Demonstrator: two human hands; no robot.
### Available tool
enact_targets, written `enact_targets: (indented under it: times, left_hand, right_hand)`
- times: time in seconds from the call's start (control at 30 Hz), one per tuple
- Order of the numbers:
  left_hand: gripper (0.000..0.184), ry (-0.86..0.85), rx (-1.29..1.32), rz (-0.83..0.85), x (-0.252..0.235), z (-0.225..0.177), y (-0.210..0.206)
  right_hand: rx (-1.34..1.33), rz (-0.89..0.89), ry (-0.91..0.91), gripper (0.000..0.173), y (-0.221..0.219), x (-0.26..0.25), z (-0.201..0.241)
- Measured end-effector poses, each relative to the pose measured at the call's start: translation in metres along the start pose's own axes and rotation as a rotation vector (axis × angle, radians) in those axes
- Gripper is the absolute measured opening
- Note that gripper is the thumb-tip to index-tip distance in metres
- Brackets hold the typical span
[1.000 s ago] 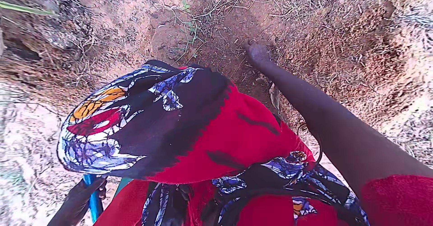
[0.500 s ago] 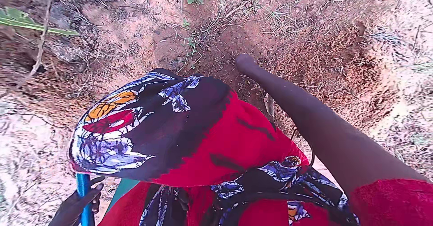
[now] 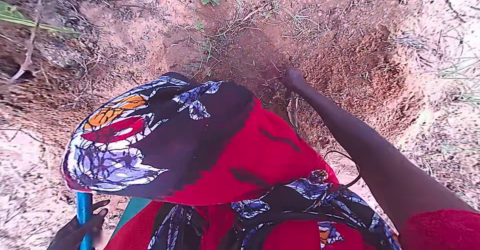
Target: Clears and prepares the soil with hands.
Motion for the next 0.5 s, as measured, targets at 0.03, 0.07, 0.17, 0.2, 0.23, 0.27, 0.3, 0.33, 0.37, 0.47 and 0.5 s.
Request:
enact_targets:
  times: [0.03,0.07,0.17,0.2,0.23,0.27,0.3,0.33,0.37,0.47,0.5]
  left_hand:
    - [0.038,-0.003,-0.002,0.001,-0.001,-0.001,0.001]
    - [0.039,-0.007,-0.002,0.000,-0.001,-0.001,0.001]
    - [0.040,-0.012,-0.007,-0.022,-0.002,-0.002,0.007]
    - [0.041,-0.014,-0.007,-0.028,-0.002,0.000,0.010]
    - [0.042,-0.016,-0.009,-0.034,-0.002,0.000,0.012]
    - [0.042,-0.012,-0.012,-0.039,-0.001,0.000,0.014]
    - [0.043,-0.007,-0.013,-0.046,0.000,0.000,0.015]
    - [0.042,-0.003,-0.010,-0.046,0.000,-0.001,0.014]
    - [0.041,0.004,-0.005,-0.045,0.001,-0.001,0.013]
    - [0.036,0.027,-0.007,-0.040,0.002,-0.004,0.009]
    - [0.035,0.035,-0.013,-0.037,0.003,-0.004,0.008]
  right_hand:
    - [-0.010,-0.041,-0.032,0.047,0.014,-0.001,-0.009]
    - [-0.004,-0.089,-0.056,0.047,0.028,-0.004,-0.018]
    - [0.098,-0.200,-0.085,0.055,0.062,-0.017,-0.027]
    - [0.136,-0.216,-0.058,0.057,0.070,-0.025,-0.027]
    - [0.184,-0.225,-0.014,0.055,0.075,-0.034,-0.024]
    - [0.237,-0.229,0.042,0.051,0.078,-0.042,-0.021]
    - [0.296,-0.213,0.086,0.049,0.080,-0.048,-0.016]
    - [0.361,-0.194,0.116,0.047,0.081,-0.054,-0.014]
    - [0.426,-0.180,0.146,0.042,0.081,-0.061,-0.012]
    - [0.582,-0.132,0.118,0.039,0.086,-0.074,-0.010]
    - [0.611,-0.117,0.083,0.040,0.088,-0.076,-0.012]
Point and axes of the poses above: each hand's wrist, its own x-axis away from the middle knuckle, its own y-axis out of the back of the hand, z = x × y, the point moved 9 cm from there along -x, towards the middle knuckle, and after that the axes turned 1 degree about -z, right-handed, at the moved point
